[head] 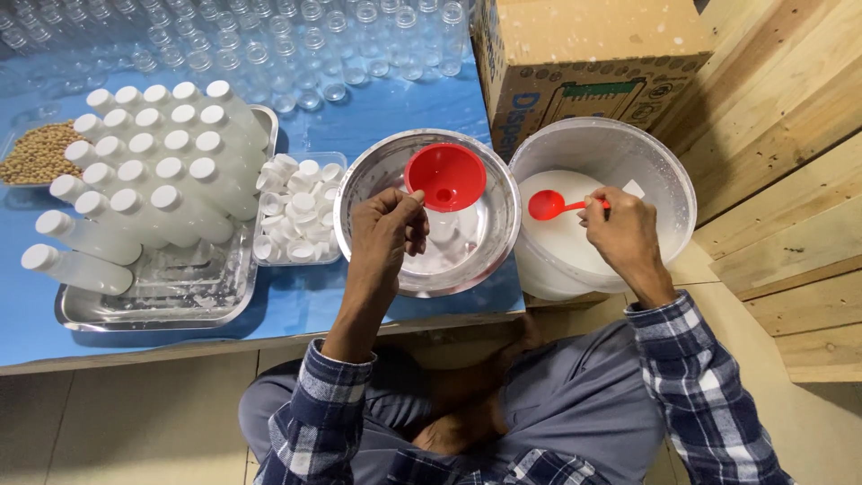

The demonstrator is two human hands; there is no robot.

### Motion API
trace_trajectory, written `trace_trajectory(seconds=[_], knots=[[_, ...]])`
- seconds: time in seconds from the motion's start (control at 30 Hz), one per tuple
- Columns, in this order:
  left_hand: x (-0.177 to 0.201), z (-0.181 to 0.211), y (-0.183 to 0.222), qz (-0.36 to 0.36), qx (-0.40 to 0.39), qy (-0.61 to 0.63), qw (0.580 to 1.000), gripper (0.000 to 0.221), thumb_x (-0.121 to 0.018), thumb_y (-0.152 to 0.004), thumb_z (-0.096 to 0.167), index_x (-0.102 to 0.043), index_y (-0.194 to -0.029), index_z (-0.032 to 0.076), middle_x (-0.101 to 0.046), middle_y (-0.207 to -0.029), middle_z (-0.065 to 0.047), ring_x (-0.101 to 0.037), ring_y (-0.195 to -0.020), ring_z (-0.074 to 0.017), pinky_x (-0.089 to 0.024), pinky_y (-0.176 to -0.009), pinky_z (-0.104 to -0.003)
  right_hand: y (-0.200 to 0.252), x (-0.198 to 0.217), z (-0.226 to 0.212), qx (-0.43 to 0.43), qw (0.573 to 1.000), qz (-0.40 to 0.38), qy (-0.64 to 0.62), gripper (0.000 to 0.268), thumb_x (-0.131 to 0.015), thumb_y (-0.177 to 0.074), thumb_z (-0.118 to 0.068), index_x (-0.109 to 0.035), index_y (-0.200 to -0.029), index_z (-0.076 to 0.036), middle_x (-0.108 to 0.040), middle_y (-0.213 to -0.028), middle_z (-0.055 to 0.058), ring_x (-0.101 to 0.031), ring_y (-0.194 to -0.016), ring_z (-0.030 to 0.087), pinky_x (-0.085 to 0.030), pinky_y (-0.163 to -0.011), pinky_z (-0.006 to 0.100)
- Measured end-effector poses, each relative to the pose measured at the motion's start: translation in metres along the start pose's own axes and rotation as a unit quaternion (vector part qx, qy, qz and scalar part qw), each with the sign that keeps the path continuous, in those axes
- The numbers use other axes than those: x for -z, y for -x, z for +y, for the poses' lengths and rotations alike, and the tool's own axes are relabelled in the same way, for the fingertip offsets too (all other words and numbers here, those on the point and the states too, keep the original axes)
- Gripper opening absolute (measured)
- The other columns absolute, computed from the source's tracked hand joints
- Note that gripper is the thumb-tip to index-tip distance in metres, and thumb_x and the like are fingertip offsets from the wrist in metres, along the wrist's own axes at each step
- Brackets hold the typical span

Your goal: The person fills small white bottles with soy milk using a funnel and a scoop, then caps the bottles by hand.

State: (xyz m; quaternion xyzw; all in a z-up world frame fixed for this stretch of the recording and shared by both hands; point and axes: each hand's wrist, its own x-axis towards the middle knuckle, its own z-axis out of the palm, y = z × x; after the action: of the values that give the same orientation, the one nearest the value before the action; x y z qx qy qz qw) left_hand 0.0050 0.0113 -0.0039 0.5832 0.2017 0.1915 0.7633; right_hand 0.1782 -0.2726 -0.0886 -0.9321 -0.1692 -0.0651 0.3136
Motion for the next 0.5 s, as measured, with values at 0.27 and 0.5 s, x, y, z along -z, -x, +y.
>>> trace_trajectory(seconds=[0.27, 0.5], knots=[[-0.007, 0.021, 0.011, -0.007, 0.007, -0.008, 1.000, 0.028, -0.066, -0.094, 0.017, -0.056, -0.069, 0.007, -0.058, -0.057, -0.009, -0.051, -0.042, -0.0124, -0.038, -0.041, -0.023, 0.008, 0.081, -0.067, 0.062, 0.994, 0.034, -0.088, 0.015, -0.061, -0.106, -0.011, -0.071, -0.106, 0.000, -0.075, -0.090, 0.020, -0.074, -0.080, 0.031, -0.061, -0.068, 0.039], [-0.006, 0.016, 0.006, -0.013, 0.010, -0.013, 1.000, 0.032, -0.063, -0.096, 0.014, -0.055, -0.065, 0.009, -0.059, -0.055, -0.007, -0.048, -0.042, -0.0118, -0.035, -0.041, -0.025, 0.031, 0.146, -0.165, 0.130, 0.971, 0.062, -0.192, 0.017, -0.055, -0.118, 0.001, -0.064, -0.113, 0.014, -0.073, -0.095, 0.025, -0.075, -0.080, 0.025, -0.063, -0.076, 0.031]])
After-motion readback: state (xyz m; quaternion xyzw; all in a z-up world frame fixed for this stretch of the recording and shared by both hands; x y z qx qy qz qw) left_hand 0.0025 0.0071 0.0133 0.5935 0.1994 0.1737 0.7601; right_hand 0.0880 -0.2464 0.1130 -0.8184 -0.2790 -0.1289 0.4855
